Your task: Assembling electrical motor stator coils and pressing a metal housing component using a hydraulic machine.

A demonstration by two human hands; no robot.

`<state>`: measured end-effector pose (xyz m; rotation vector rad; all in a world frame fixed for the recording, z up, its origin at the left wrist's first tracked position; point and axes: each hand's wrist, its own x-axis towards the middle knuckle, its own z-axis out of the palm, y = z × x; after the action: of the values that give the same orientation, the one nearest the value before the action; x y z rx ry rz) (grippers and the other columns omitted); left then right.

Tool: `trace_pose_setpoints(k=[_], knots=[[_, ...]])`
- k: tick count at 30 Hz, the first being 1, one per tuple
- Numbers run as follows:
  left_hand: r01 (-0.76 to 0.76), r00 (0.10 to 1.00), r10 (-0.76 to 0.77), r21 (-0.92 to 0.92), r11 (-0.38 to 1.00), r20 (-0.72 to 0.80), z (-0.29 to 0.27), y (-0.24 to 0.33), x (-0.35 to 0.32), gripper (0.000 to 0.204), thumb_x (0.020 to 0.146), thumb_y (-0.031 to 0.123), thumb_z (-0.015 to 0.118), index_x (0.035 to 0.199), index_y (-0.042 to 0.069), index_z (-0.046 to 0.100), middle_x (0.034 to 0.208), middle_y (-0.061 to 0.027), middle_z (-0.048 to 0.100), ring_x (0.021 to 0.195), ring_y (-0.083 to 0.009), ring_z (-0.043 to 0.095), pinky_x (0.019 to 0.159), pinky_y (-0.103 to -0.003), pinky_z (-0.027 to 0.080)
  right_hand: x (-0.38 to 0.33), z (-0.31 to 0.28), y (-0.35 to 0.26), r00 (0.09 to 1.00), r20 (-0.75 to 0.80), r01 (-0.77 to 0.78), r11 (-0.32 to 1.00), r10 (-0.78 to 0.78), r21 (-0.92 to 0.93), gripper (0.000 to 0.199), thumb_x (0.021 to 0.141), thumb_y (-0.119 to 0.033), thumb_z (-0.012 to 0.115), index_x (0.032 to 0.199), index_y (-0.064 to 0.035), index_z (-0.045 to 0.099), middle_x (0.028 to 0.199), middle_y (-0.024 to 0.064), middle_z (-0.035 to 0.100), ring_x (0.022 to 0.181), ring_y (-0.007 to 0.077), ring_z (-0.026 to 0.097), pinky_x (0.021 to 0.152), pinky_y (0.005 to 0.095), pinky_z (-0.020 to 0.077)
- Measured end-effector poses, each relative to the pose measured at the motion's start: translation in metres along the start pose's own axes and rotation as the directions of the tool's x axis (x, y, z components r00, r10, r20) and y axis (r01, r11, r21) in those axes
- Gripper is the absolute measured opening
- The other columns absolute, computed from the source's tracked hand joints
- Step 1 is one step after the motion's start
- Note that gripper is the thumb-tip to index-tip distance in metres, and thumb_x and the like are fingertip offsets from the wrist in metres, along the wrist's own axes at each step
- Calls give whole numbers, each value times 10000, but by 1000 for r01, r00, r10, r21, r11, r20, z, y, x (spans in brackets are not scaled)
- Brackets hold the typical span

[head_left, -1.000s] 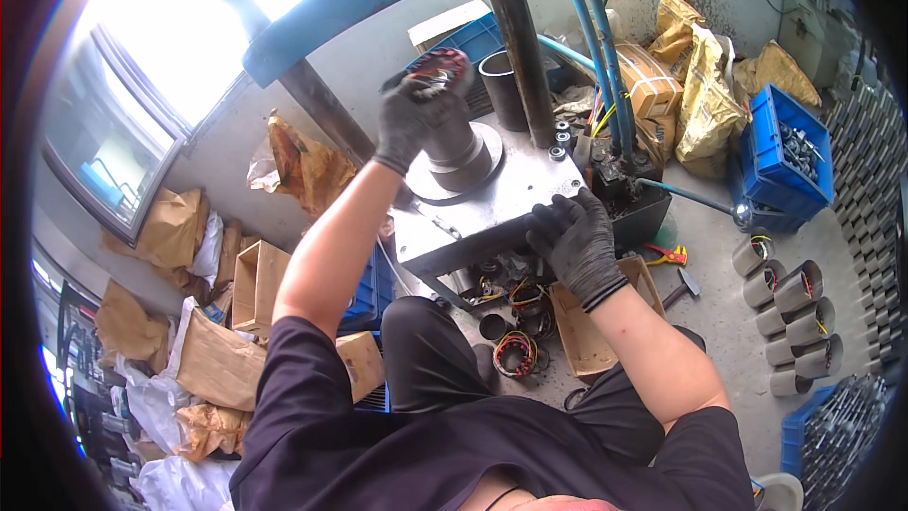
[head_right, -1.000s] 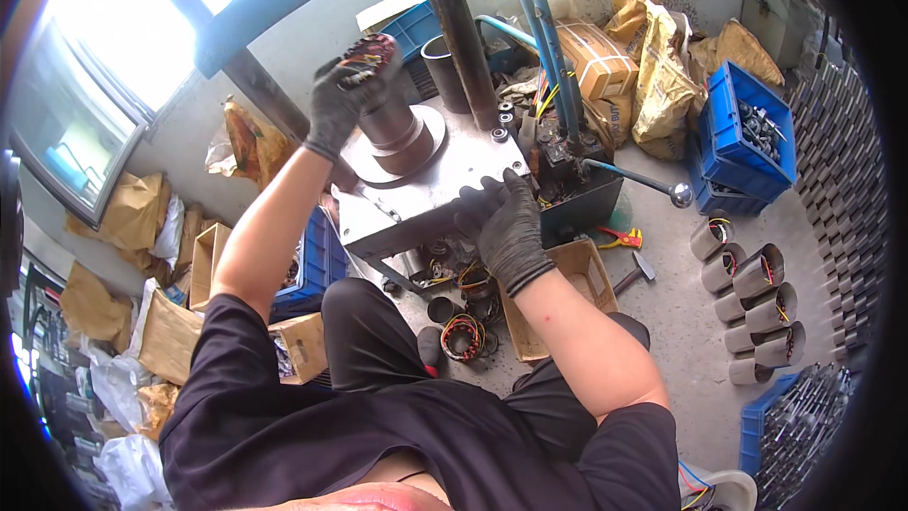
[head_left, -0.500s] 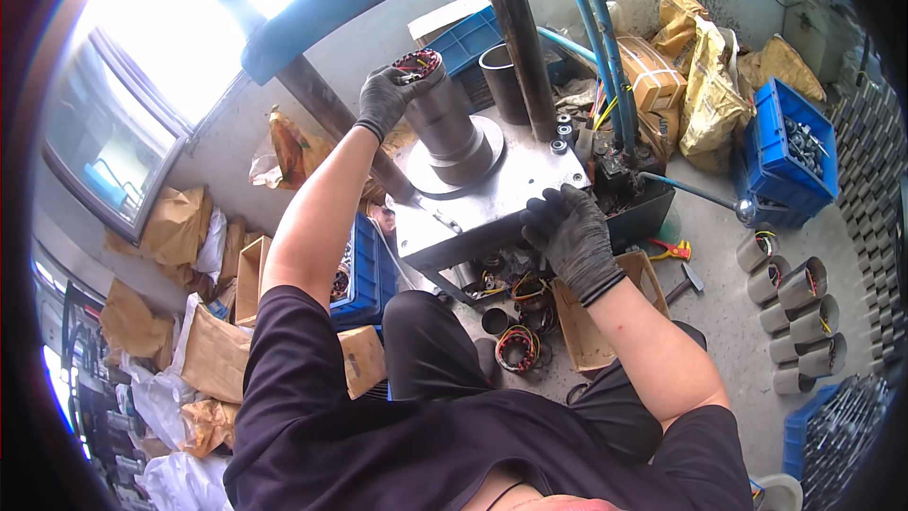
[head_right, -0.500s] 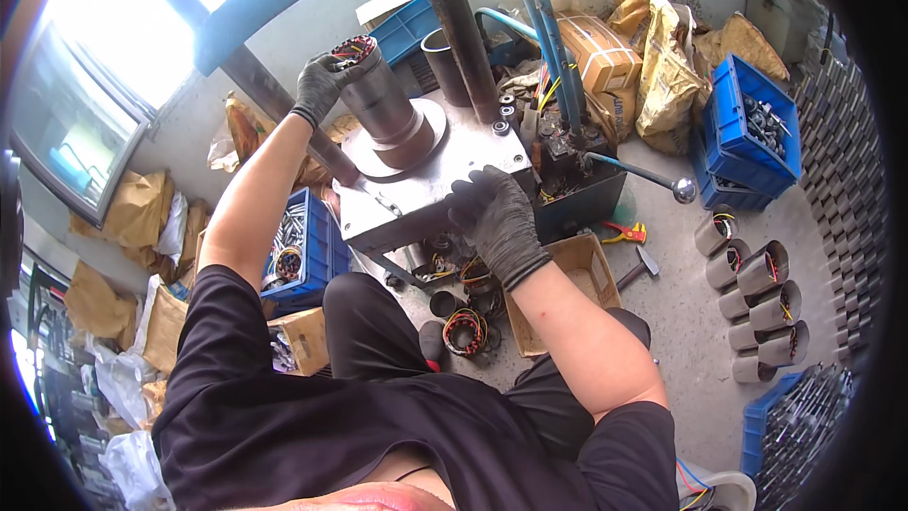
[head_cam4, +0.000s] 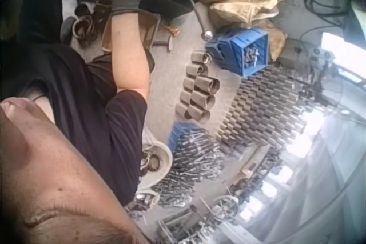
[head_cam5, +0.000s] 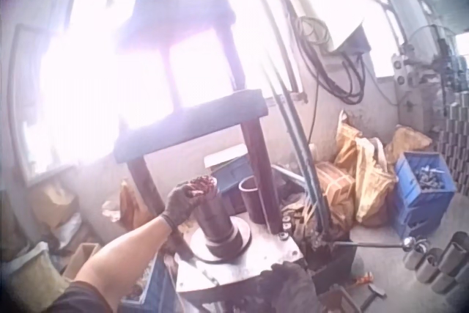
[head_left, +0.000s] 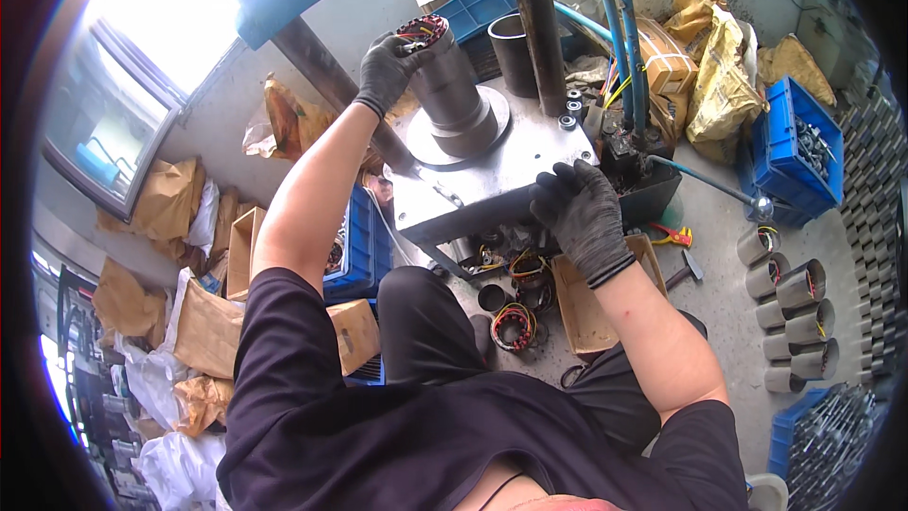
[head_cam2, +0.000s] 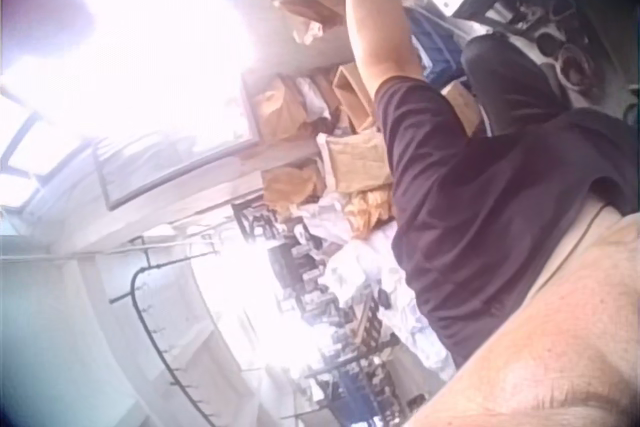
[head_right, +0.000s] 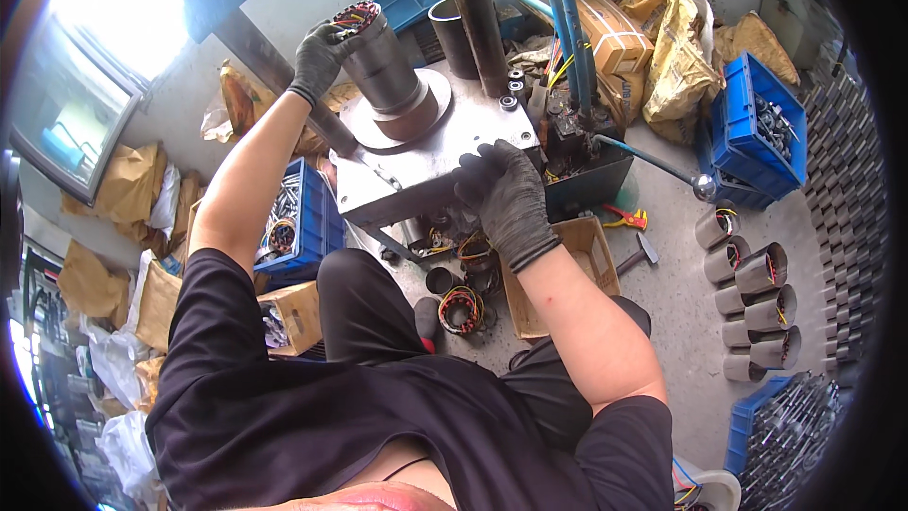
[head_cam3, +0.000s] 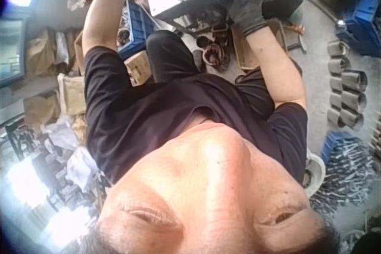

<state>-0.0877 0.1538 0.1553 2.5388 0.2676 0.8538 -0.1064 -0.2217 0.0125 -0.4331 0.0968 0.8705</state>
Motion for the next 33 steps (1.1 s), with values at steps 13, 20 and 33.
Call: trace_pose_setpoints(k=[13,20,33], knots=[[31,997,-48,255,966,60,-19,12,8,590,791,444,869,1144,-5,722,1029,-133,765,962,-222,729,894,-348,558,3,0,3,1000,-5,-28,999,28,-37,281,941,-376,655,1038,-114,684,1016,122,735,931,314,696,868,471,536],[-33,995,60,308,951,-80,-9,-5,6,560,779,429,867,1119,0,745,1009,-138,775,918,-239,742,884,-353,566,-3,7,3,1000,-20,-13,999,12,-50,286,950,-372,643,1041,-105,688,992,123,740,892,321,705,845,469,549],[123,958,-154,-137,983,-241,-76,-39,-61,346,939,200,760,1241,43,698,952,-81,769,831,-138,727,736,-279,580,6,-5,-7,995,92,70,940,-42,-333,276,940,-312,697,1084,-77,711,978,135,751,900,309,716,847,450,577]])
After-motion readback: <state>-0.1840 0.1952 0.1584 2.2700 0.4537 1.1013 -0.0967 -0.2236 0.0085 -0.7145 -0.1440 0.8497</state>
